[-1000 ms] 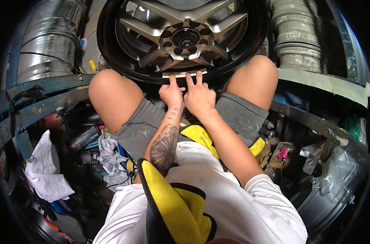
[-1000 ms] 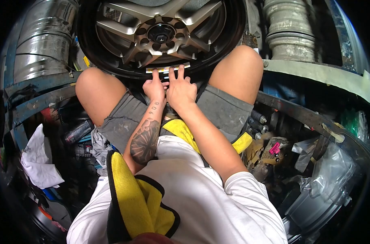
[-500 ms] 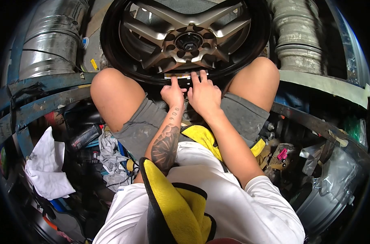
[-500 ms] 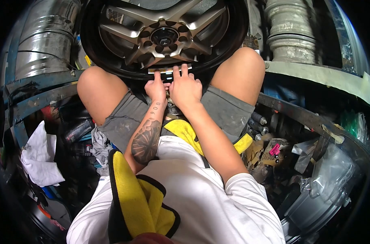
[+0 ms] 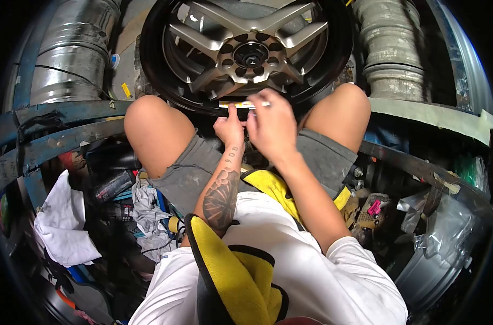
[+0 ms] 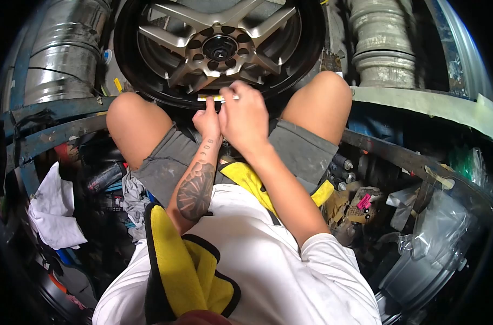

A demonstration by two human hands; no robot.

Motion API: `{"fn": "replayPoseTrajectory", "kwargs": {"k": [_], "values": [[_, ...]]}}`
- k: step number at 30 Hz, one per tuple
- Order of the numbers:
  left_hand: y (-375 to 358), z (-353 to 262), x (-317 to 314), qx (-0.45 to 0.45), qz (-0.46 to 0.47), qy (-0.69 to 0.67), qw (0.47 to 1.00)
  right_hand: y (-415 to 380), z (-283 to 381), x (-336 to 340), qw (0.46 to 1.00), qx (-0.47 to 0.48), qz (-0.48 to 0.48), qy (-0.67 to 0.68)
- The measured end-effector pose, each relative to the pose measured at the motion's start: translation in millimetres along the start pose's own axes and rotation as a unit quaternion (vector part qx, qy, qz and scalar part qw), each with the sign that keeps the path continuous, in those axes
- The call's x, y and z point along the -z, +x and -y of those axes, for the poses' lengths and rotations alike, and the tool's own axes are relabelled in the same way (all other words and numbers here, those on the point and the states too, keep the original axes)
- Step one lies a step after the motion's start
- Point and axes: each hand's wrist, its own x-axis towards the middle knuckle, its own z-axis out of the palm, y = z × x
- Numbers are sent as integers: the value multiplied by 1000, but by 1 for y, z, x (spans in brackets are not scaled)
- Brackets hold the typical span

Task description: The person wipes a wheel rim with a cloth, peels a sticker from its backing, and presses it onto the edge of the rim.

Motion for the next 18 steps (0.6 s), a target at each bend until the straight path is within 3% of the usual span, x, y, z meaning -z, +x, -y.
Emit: {"fn": "replayPoseTrajectory", "kwargs": {"k": [3,5,6,8,9,11,15,16,18], "values": [[5,5,0,27,21,-35,999,46,-2,51,971,-66,-207,96],[5,3,-1,24,30,-42,998,72,-23,59,938,-200,-205,196],[5,0,-1,26,36,-40,998,85,-38,53,919,-223,-174,275],[6,-5,-2,26,40,-40,998,113,-56,45,850,-255,-51,458],[6,-7,-2,21,40,-46,998,126,-62,43,877,-263,-2,403],[8,-10,-4,11,41,-58,997,147,-78,27,863,-267,17,428],[17,-28,-6,-13,54,-53,997,167,-83,-19,859,-201,-130,453],[18,-34,-5,-14,46,-53,997,169,-82,-19,878,-220,-136,402],[22,-33,-1,-36,43,-43,998,164,-78,-19,862,-213,-163,430]]}}
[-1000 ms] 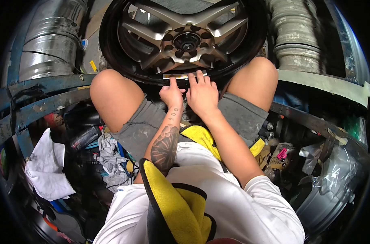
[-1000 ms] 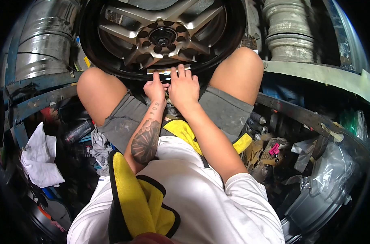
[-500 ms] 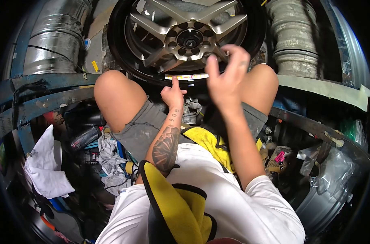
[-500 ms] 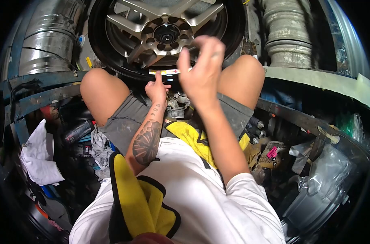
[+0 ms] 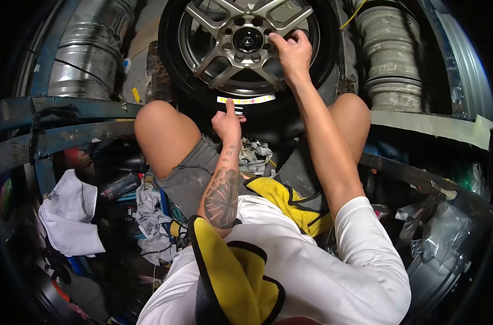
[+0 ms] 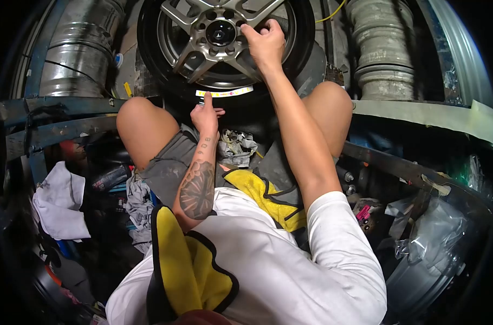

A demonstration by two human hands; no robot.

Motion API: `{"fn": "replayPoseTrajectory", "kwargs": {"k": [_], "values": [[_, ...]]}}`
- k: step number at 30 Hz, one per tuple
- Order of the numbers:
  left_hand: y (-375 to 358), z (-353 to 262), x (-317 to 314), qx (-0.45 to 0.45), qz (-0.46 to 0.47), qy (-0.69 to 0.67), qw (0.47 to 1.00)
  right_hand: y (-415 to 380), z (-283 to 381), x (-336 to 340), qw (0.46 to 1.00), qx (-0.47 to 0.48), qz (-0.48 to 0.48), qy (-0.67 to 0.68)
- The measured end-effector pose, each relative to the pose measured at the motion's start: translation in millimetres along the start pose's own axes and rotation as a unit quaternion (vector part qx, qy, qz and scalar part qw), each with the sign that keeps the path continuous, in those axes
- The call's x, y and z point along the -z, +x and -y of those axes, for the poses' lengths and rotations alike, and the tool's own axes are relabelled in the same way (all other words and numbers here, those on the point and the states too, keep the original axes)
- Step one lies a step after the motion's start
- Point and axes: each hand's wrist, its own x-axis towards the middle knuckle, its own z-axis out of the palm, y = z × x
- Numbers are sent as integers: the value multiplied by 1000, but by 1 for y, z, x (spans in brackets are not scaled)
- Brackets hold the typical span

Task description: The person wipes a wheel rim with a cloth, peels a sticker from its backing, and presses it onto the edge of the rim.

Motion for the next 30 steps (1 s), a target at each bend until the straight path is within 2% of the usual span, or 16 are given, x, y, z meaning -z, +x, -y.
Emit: {"fn": "replayPoseTrajectory", "kwargs": {"k": [2,5,10,11,13,16,19,20,23,25,27,29,30], "values": [[3,3,4,-36,2,46,998,-7,4,2,1000,5,-13,18],[-18,-1,13,0,18,23,1000,-16,8,12,998,-26,-6,60],[-55,1,33,29,57,-34,997,-25,-12,23,994,-91,-18,-58],[-57,5,35,45,60,-36,997,-28,-21,25,988,-92,-28,-117],[-61,2,38,29,70,-14,997,-23,-45,31,971,-166,2,-169],[-52,6,37,37,87,-9,995,-21,-48,34,948,-223,19,-228],[-52,0,34,81,97,-11,992,-13,-54,41,952,-221,89,-191],[-55,-6,33,77,94,-21,992,-18,-36,42,942,-204,116,-240],[-52,-6,34,80,99,4,992,-58,52,50,867,-21,162,-471],[-50,-6,35,84,103,3,991,-87,78,65,836,100,267,-468],[-52,-7,36,91,109,6,990,-122,72,80,813,194,359,-415],[-54,-13,38,91,117,28,988,-148,59,88,782,228,379,-439],[-54,-14,39,106,126,35,986,-155,49,90,778,215,379,-452]]}}
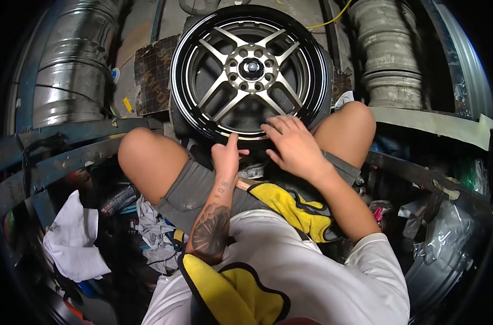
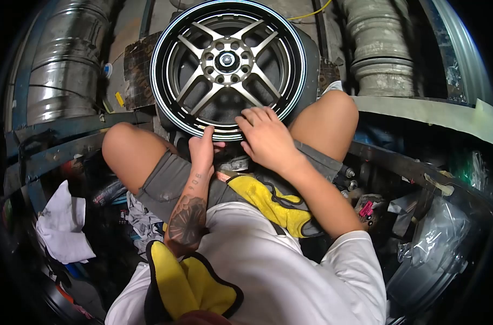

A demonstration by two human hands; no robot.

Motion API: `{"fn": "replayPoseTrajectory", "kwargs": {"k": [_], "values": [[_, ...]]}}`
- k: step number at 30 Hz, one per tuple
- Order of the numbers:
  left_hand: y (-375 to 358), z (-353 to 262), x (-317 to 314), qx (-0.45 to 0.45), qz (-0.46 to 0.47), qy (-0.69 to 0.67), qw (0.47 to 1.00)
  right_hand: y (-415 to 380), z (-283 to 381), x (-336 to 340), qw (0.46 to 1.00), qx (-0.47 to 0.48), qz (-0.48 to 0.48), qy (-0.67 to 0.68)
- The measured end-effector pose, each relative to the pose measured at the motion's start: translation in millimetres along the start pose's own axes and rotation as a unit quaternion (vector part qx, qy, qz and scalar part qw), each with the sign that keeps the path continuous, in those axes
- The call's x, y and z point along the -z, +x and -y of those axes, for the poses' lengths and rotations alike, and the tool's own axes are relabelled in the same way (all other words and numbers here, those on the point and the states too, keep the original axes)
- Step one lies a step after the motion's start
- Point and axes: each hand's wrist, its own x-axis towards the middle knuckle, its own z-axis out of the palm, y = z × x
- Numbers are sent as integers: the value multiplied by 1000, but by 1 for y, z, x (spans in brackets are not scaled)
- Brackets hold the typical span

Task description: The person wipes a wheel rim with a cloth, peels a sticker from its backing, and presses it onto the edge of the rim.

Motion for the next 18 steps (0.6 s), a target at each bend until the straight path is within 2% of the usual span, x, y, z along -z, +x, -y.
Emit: {"fn": "replayPoseTrajectory", "kwargs": {"k": [4,7,11,14,17,18], "values": [[-4,-5,-2,14,0,18,1000,-1,0,-21,1000,-18,0,3],[-1,-1,-1,0,-11,30,999,0,-2,-24,998,-31,53,25],[0,0,-5,-8,-22,12,1000,-3,-4,-30,997,-39,63,35],[-2,-1,3,37,15,34,999,-2,-2,-29,997,-42,52,32],[-30,-30,21,89,161,204,961,-2,-1,-32,997,-49,47,30],[-42,-46,24,21,157,323,933,-2,-1,-33,997,-54,48,28]]}}
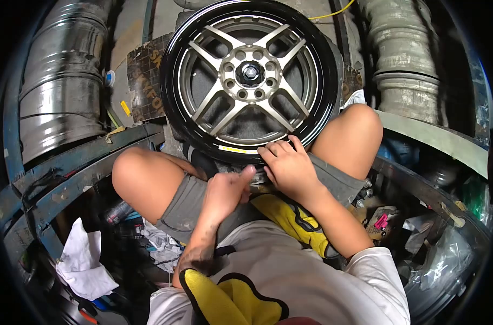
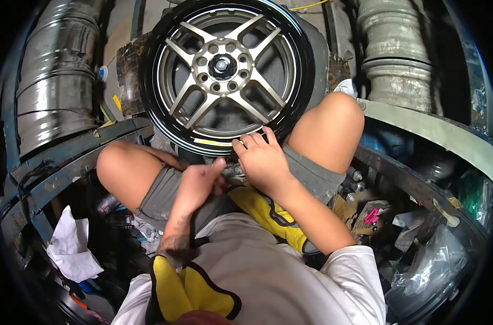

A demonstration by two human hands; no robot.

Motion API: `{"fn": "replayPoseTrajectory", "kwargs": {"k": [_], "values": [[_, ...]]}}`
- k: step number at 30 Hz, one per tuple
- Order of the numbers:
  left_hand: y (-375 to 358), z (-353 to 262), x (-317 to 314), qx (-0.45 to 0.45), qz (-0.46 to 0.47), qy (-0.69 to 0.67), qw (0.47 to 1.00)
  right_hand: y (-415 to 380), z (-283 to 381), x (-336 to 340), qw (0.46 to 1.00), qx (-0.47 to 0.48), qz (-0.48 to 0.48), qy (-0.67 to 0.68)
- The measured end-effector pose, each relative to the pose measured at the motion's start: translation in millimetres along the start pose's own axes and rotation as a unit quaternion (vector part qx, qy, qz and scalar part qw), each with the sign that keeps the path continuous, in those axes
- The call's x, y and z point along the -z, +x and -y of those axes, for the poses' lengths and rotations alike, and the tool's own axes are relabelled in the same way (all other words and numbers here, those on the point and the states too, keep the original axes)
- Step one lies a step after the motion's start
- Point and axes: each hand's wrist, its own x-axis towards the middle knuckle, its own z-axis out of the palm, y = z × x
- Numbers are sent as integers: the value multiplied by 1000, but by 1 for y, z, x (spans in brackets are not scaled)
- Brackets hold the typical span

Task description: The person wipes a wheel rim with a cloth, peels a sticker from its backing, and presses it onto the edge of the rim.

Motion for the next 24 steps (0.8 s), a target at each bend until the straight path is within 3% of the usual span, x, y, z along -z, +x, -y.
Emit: {"fn": "replayPoseTrajectory", "kwargs": {"k": [2,5,6,9,10,16,24], "values": [[-25,-26,15,-88,-45,258,961,0,0,-1,1000,-9,5,2],[-26,-46,29,-299,-119,343,883,2,3,0,1000,-18,15,9],[-21,-49,32,-336,-99,401,846,3,3,0,1000,-18,15,8],[-4,-41,21,-335,-99,522,778,3,5,-2,1000,-15,4,-16],[-2,-36,18,-296,-70,534,789,3,5,-2,1000,-13,-3,-28],[9,-29,10,-268,-87,563,777,4,5,-1,999,-24,15,-16],[6,-29,10,-266,-94,577,767,2,8,2,999,-20,9,-39]]}}
